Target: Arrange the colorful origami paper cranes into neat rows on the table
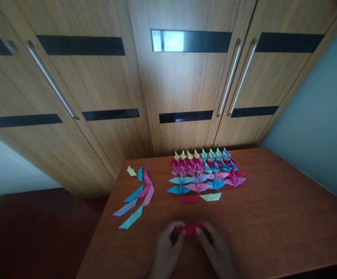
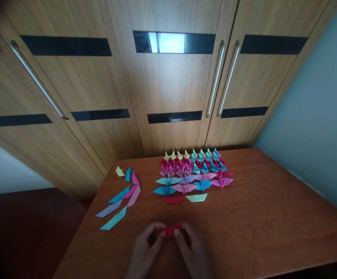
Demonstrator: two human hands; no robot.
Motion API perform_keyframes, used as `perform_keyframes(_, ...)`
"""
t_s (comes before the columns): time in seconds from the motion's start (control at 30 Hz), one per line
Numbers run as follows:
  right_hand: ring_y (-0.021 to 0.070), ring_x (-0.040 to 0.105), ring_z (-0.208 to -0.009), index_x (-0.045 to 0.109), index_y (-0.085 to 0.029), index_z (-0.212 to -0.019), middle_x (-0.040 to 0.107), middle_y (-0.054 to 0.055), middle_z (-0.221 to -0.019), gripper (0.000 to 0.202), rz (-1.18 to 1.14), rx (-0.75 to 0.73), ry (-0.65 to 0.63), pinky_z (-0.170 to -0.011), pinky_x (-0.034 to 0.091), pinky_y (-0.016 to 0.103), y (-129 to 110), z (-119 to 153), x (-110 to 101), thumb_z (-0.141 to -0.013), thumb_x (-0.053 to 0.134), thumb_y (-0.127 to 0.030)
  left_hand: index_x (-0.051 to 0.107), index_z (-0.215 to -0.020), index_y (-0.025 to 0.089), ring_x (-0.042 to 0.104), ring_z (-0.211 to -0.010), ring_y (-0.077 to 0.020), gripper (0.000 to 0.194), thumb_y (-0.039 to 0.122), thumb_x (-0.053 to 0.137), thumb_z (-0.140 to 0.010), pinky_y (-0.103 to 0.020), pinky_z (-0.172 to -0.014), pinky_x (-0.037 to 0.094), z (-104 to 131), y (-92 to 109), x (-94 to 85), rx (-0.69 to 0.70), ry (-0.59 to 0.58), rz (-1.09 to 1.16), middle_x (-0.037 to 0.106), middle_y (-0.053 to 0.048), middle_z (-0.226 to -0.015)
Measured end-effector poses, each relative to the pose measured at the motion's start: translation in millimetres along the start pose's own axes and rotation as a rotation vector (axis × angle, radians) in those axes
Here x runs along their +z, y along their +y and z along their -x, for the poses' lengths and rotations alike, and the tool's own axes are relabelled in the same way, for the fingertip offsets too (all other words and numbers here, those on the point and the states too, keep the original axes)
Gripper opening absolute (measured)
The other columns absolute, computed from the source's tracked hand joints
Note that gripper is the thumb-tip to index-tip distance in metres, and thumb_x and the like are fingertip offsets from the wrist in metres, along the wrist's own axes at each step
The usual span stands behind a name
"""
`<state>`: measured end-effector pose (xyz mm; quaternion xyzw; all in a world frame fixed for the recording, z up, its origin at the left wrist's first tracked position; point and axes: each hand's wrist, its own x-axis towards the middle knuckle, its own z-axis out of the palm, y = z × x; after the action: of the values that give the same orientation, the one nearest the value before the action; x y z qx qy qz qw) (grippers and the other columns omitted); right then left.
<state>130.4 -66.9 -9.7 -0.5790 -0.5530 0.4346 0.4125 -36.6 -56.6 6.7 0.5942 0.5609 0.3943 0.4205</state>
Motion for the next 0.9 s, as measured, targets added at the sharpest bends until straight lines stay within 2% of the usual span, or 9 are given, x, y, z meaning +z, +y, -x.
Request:
perform_keyframes(0.1, 0.0199, 0.063, -0.078, 0.065, -0.02, -0.078, 0.068, 0.004, -0.08, 0.031, -0.024, -0.018, -0.029, -0.073, 0.05, 0.027, -3, -5, 1, -0.084, 0.055, -0.05, 0.068, -0.087, 0.021, 0.065, -0.084, -0.0197, 0.015, 0.027, 0.056, -0.081, -0.027, -0.077, 0.05, 1, 0, 1.2, 0.011, -0.042, -0.003, 0.072, -0.005, -0.089)
perform_keyframes(0.23, 0.0169, 0.057, -0.066, 0.062, -0.02, -0.073, 0.062, 0.001, -0.069, 0.036, -0.095, -0.001, 0.092, -0.061, 0.046, 0.024, 1, -13, -18, -0.083, 0.053, -0.053, 0.069, -0.087, 0.021, 0.064, -0.076, -0.0182, 0.017, 0.029, 0.056, -0.081, -0.025, -0.07, 0.05, 1, -3, 1.3, -0.023, -0.025, -0.02, 0.071, -0.004, -0.082)
perform_keyframes(0.33, 0.0153, 0.052, -0.058, 0.059, -0.019, -0.069, 0.056, -0.001, -0.061, 0.041, -0.052, 0.022, 0.227, -0.054, 0.042, 0.023, 12, -25, -54, -0.079, 0.055, -0.058, 0.069, -0.083, 0.021, 0.064, -0.073, -0.0177, 0.014, 0.028, 0.056, -0.08, -0.024, -0.07, 0.05, 1, -7, 1.6, -0.033, -0.003, -0.045, 0.07, -0.003, -0.078)
perform_keyframes(0.47, 0.0156, 0.052, -0.059, 0.058, -0.018, -0.069, 0.057, 0.0, -0.062, 0.043, 0.051, 0.057, 0.348, -0.054, 0.041, 0.024, 33, -50, -115, -0.078, 0.053, -0.06, 0.069, -0.084, 0.022, 0.064, -0.073, -0.0176, 0.014, 0.027, 0.056, -0.081, -0.024, -0.069, 0.05, 2, -9, 2.3, -0.005, -0.015, -0.058, 0.07, -0.003, -0.079)
perform_keyframes(0.53, 0.0172, 0.054, -0.058, 0.057, -0.019, -0.068, 0.059, 0.002, -0.062, 0.044, 0.165, 0.102, 0.387, -0.053, 0.041, 0.025, 43, -63, -140, -0.078, 0.049, -0.061, 0.069, -0.084, 0.022, 0.064, -0.073, -0.0179, 0.015, 0.027, 0.055, -0.081, -0.024, -0.069, 0.049, 2, -7, 2.4, -0.002, -0.03, -0.067, 0.07, -0.003, -0.08)
perform_keyframes(0.6, 0.021, 0.06, -0.064, 0.061, -0.019, -0.075, 0.064, 0.005, -0.067, 0.043, 0.351, 0.173, 0.384, -0.059, 0.044, 0.028, 50, -73, -156, -0.078, 0.046, -0.059, 0.069, -0.084, 0.022, 0.064, -0.075, -0.0183, 0.015, 0.028, 0.055, -0.082, -0.025, -0.07, 0.049, 2, -4, 2.1, 0.006, -0.048, -0.078, 0.071, -0.004, -0.08)
perform_keyframes(0.73, 0.0286, 0.065, -0.078, 0.063, -0.025, -0.088, 0.069, 0.01, -0.083, 0.041, 0.767, 0.399, 0.376, -0.065, 0.047, 0.036, 46, -87, -160, -0.082, 0.04, -0.058, 0.069, -0.084, 0.023, 0.064, -0.075, -0.0184, 0.015, 0.026, 0.054, -0.082, -0.025, -0.07, 0.049, 1, -2, 1.6, 0.026, -0.052, -0.087, 0.071, -0.003, -0.08)
perform_keyframes(0.8, 0.0307, 0.066, -0.081, 0.062, -0.027, -0.091, 0.069, 0.011, -0.093, 0.042, 0.876, 0.471, 0.356, -0.065, 0.048, 0.039, 39, -90, -154, -0.083, 0.037, -0.06, 0.069, -0.084, 0.023, 0.064, -0.074, -0.0183, 0.015, 0.025, 0.054, -0.081, -0.025, -0.07, 0.049, 2, -2, 1.4, 0.027, -0.049, -0.085, 0.071, -0.003, -0.08)
perform_keyframes(0.9, 0.0319, 0.067, -0.083, 0.06, -0.026, -0.097, 0.067, 0.013, -0.101, 0.044, 0.945, 0.485, 0.347, -0.067, 0.05, 0.043, 33, -94, -146, -0.085, 0.035, -0.061, 0.069, -0.084, 0.023, 0.064, -0.075, -0.0183, 0.015, 0.026, 0.054, -0.082, -0.025, -0.07, 0.049, 3, -4, 1.4, 0.027, -0.058, -0.088, 0.071, -0.004, -0.081)
